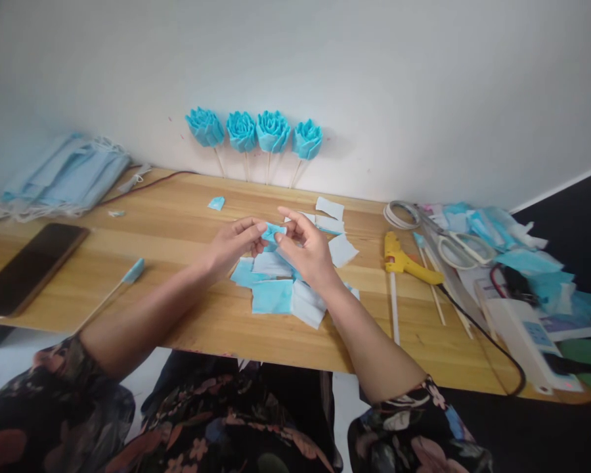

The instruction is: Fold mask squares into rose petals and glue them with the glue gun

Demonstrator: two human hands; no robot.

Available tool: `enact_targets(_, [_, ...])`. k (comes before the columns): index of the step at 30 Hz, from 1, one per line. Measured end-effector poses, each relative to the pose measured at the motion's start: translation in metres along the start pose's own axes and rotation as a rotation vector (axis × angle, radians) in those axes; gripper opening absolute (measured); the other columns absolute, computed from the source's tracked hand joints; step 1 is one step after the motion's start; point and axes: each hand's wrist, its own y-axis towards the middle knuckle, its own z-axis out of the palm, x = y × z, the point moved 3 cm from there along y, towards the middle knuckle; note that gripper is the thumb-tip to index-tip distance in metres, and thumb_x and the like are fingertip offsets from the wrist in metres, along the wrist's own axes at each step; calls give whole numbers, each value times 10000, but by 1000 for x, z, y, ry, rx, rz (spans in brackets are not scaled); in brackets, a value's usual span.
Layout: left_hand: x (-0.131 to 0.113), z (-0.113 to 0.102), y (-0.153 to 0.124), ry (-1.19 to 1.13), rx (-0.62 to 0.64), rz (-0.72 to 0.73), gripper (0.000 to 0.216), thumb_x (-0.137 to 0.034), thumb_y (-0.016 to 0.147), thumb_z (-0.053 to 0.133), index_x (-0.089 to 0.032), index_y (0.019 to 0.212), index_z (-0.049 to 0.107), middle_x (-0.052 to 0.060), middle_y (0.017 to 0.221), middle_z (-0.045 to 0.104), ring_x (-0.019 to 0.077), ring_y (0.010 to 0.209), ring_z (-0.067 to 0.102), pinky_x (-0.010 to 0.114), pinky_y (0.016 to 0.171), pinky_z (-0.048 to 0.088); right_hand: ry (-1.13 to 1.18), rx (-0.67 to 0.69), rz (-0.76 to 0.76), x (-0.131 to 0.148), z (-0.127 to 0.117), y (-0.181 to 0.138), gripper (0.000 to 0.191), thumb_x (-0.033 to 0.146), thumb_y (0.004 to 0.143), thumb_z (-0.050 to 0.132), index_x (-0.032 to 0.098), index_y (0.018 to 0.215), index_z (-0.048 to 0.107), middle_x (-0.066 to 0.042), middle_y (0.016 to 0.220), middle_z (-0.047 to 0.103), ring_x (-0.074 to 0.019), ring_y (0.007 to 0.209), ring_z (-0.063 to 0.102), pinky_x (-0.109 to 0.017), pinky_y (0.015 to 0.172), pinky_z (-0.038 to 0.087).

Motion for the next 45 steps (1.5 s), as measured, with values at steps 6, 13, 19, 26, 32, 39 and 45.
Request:
enact_targets(6, [-4, 0, -2, 94, 32, 5, 262, -338, 792, 714, -155, 685, 561, -35, 591, 528, 68, 540, 461, 219, 539, 369, 24, 3, 9, -1, 1, 0, 451, 300, 809, 697, 273, 1252, 620, 20, 833, 597, -145, 797, 579, -329, 790, 499])
enact_targets(13, [-1, 0, -2, 16, -15, 46, 238, -294, 809, 668, -156, 656, 550, -26, 595, 536, 70, 554, 474, 226, 563, 390, 63, 11, 46, -1, 2, -1, 422, 312, 818, 702, 278, 1232, 630, 7, 880, 626, -145, 807, 593, -310, 733, 506])
enact_targets(19, [0, -3, 0, -62, -46, 35, 240, -302, 812, 655, -157, 649, 555, -17, 594, 536, 79, 555, 476, 227, 545, 396, 52, 18, 55, -2, -3, 1, 436, 348, 823, 718, 286, 1247, 634, 7, 883, 667, -154, 822, 625, -335, 796, 532])
enact_targets(26, [-7, -3, -3, 88, -16, 17, 232, -284, 805, 644, -159, 638, 542, -28, 583, 514, 76, 544, 457, 231, 550, 377, 25, 17, 41, 7, -10, 3, 373, 367, 836, 709, 288, 1198, 669, -12, 985, 721, -173, 914, 656, -363, 869, 530])
enact_targets(32, [-4, -1, -1, 148, -27, 41, 215, -276, 791, 663, -162, 647, 549, -39, 588, 494, 74, 545, 439, 231, 536, 355, -49, 127, 32, 5, -5, 3, 462, 265, 802, 691, 255, 1260, 630, 10, 863, 669, -144, 775, 610, -332, 757, 497])
enact_targets(39, [-6, -2, -2, 15, -106, 95, 205, -343, 788, 714, -156, 816, 636, -28, 631, 551, 81, 572, 486, 218, 534, 391, -88, 138, -1, 5, -2, 1, 460, 242, 825, 647, 243, 1283, 606, 23, 806, 571, -133, 735, 551, -303, 677, 440])
enact_targets(45, [-2, -1, -1, 14, -36, 40, 284, -411, 773, 734, -156, 804, 612, -29, 635, 551, 76, 556, 491, 212, 514, 382, -12, 70, 4, 5, -1, 2, 479, 282, 820, 655, 271, 1294, 585, 23, 801, 597, -148, 756, 569, -324, 729, 467])
